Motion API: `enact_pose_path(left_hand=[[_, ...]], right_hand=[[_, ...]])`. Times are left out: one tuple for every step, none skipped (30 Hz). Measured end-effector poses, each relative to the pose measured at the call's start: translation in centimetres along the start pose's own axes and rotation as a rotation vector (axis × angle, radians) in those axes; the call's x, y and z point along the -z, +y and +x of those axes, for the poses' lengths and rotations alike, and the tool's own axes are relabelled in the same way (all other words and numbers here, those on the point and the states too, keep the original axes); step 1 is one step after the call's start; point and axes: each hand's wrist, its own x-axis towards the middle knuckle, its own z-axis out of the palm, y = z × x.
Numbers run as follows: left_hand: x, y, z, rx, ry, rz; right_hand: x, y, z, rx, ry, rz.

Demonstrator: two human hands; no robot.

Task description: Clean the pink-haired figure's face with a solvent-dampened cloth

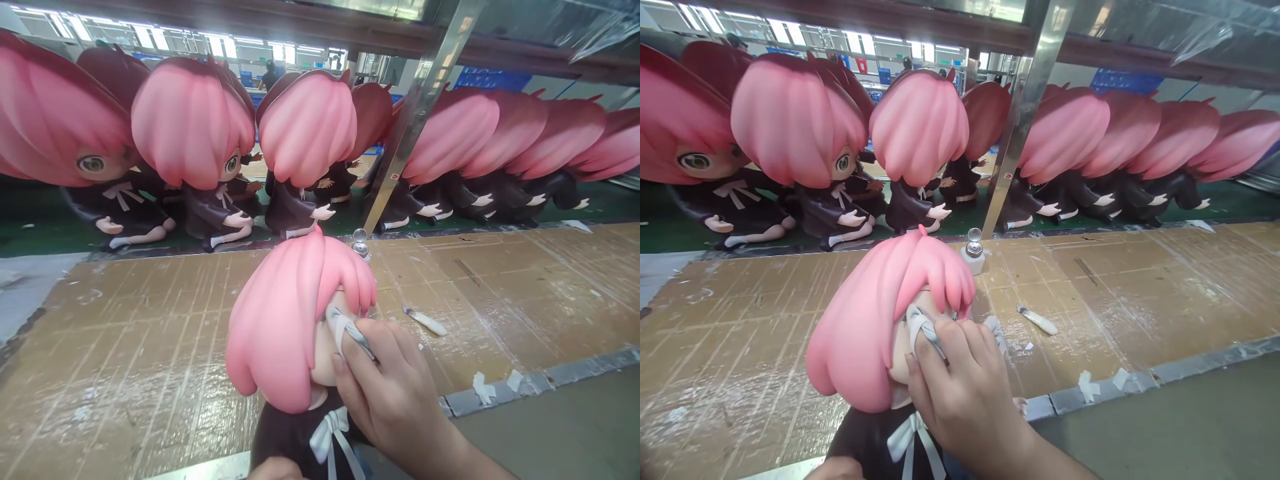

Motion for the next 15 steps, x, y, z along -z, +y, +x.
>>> enact_pose_path(left_hand=[[-0.5, 0.3, -0.6, 0.009, -0.003, 0.008], [-0.9, 0.6, -1.4, 0.018, 0.001, 0.019], [-1.2, 0.9, -2.3, 0.025, 0.007, 0.029], [-1.5, 1.2, -3.1, 0.03, 0.014, 0.039], [-1.8, 1.3, -3.7, 0.034, 0.022, 0.048], [-2.0, 1.4, -4.0, 0.035, 0.03, 0.056], [-2.1, 1.4, -4.0, 0.034, 0.038, 0.064], [-2.3, 1.2, -3.9, 0.032, 0.049, 0.073], [-2.5, 1.1, -3.5, 0.029, 0.064, 0.082], [-2.6, 1.0, -3.2, 0.024, 0.079, 0.091], [-2.8, 0.9, -3.0, 0.016, 0.094, 0.097], [-2.8, 1.0, -3.0, 0.003, 0.107, 0.1], [-2.7, 1.1, -3.2, -0.015, 0.116, 0.1], [-2.4, 1.3, -3.8, -0.037, 0.124, 0.098], [-2.0, 1.5, -4.6, -0.062, 0.131, 0.096]], right_hand=[[-0.1, 0.0, 0.1, -0.002, 0.002, -0.008], [-0.2, 0.0, 0.1, 0.003, 0.004, -0.01], [-0.2, 0.0, 0.1, 0.015, 0.004, -0.003], [-0.1, -0.1, 0.1, 0.033, 0.004, 0.01], [0.0, -0.2, 0.0, 0.052, 0.004, 0.022], [0.0, -0.3, 0.0, 0.068, 0.007, 0.03], [0.0, -0.3, -0.1, 0.073, 0.014, 0.025], [0.0, -0.4, 0.0, 0.071, 0.02, 0.007], [0.0, -0.3, 0.0, 0.062, 0.025, -0.017], [0.0, -0.3, 0.1, 0.055, 0.032, -0.043], [-0.1, -0.3, 0.2, 0.05, 0.037, -0.058], [-0.1, -0.3, 0.2, 0.054, 0.044, -0.06], [-0.1, -0.3, 0.3, 0.065, 0.047, -0.047], [-0.1, -0.3, 0.3, 0.08, 0.051, -0.028], [-0.1, -0.2, 0.3, 0.094, 0.058, -0.016]])
